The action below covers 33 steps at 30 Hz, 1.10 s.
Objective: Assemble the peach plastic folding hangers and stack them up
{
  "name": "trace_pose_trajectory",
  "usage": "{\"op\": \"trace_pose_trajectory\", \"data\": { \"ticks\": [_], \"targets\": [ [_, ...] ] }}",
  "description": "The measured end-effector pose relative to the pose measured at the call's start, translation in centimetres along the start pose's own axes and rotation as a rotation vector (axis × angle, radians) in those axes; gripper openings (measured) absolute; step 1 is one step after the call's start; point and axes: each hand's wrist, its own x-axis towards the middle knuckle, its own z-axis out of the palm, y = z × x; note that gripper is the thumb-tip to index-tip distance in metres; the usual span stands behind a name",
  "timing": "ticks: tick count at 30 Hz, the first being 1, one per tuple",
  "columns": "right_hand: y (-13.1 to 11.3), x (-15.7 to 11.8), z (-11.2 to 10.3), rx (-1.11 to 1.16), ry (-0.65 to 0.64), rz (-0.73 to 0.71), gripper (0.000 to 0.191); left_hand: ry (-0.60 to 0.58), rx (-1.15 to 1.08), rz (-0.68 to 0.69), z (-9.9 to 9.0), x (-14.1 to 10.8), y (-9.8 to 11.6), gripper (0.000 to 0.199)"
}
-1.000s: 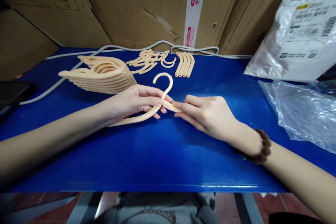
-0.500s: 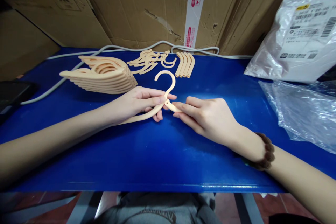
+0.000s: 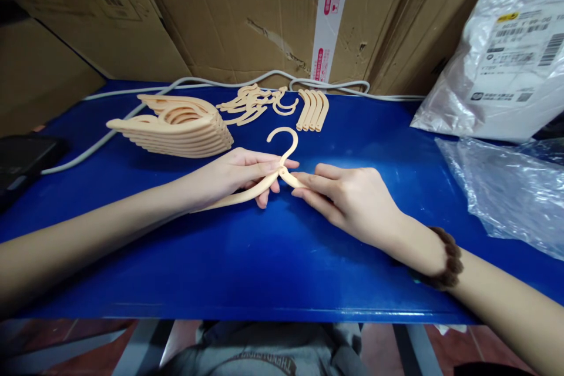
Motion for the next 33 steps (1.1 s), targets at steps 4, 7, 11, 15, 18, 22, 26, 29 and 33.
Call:
{"op": "trace_pose_trajectory", "data": {
  "ticks": [4, 7, 11, 15, 18, 22, 26, 29, 33],
  "targets": [
    [-0.1, 0.04, -0.02, 0.068, -0.013, 0.009, 0.035, -0.008, 0.0, -0.013, -0.01, 0.09, -0.1, 0.031],
    [-0.17, 0.12, -0.02, 0.091, -0.018, 0.015, 0.034, -0.027, -0.007, 0.005, -0.15, 0.23, -0.35, 0.03],
    [-0.27, 0.25, -0.14, 0.097, -0.025, 0.026, 0.033, -0.024, -0.013, -0.012, -0.15, 0.28, -0.37, 0.031],
    [-0.32, 0.23, -0.25, 0.096, -0.028, 0.029, 0.033, -0.011, -0.019, -0.04, -0.04, 0.22, -0.14, 0.032],
    [-0.33, 0.18, -0.28, 0.086, -0.029, 0.035, 0.034, -0.017, -0.017, -0.029, -0.07, 0.19, -0.08, 0.032],
    [-0.33, 0.2, -0.33, 0.079, -0.039, 0.047, 0.036, -0.028, -0.002, -0.013, -0.15, 0.19, -0.13, 0.033],
    [-0.35, 0.25, -0.37, 0.067, -0.04, 0.044, 0.037, -0.029, -0.001, -0.006, -0.19, 0.15, -0.2, 0.032],
    [-0.33, 0.18, -0.37, 0.037, -0.022, 0.024, 0.036, -0.034, -0.009, -0.002, -0.27, 0.08, -0.23, 0.032],
    [0.01, 0.01, -0.34, 0.019, -0.007, -0.002, 0.034, -0.04, -0.03, -0.014, -0.48, 0.04, -0.3, 0.033]
  ]
}}
